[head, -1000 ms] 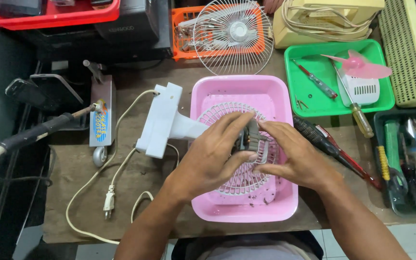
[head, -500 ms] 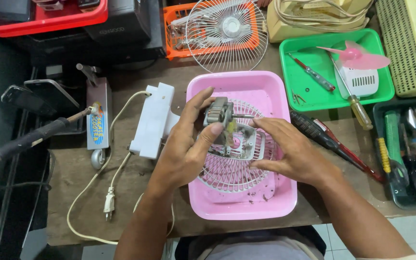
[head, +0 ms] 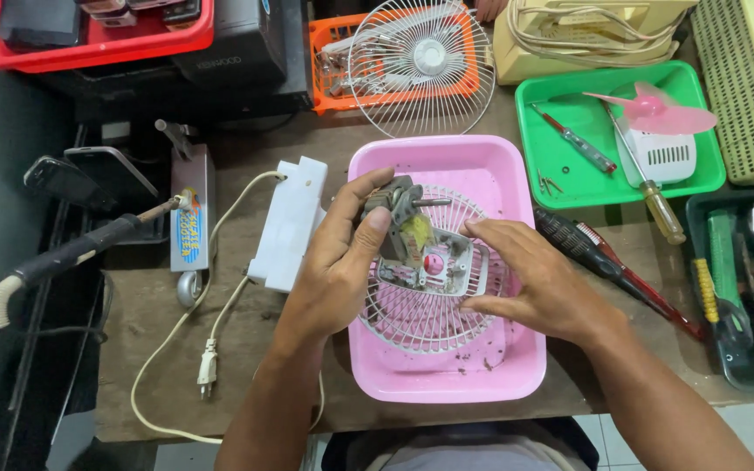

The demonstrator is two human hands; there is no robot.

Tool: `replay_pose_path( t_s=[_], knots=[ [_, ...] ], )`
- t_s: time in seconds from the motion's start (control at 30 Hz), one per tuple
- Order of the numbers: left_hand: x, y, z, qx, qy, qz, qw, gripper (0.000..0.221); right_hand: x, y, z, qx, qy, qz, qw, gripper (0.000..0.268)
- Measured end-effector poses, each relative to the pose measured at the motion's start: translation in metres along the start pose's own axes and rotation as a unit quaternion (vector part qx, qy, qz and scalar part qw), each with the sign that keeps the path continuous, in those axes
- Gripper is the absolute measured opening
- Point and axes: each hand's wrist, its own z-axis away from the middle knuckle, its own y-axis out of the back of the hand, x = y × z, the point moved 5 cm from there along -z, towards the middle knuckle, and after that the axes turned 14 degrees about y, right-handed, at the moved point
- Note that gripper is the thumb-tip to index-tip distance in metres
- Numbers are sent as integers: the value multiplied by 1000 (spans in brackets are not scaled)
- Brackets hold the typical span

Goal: Disassembling a small electric fan motor and cleaning its internal components using an electric screwdriver and a brush.

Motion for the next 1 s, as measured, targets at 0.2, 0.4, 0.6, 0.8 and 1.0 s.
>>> replay_pose_path(
  t_s=[0.2,0.4,0.6,0.8,1.0],
  knots=[
    [3,1,-2,11,33,20,999,44,-1,0,-2,-19,-10,10,1000,94],
    [2,-2,-4,20,58,65,996,45,-9,5,-7,-1,41,39,998,87],
    [-21,-1,-10,-17,-27,174,984,46,-15,46,-8,81,-4,49,995,44],
    [-25,-4,-12,-4,-34,223,974,44,-10,68,7,95,-78,95,988,37],
    [-28,-6,-11,7,-46,276,960,42,-21,51,3,62,-79,83,992,28]
  ],
)
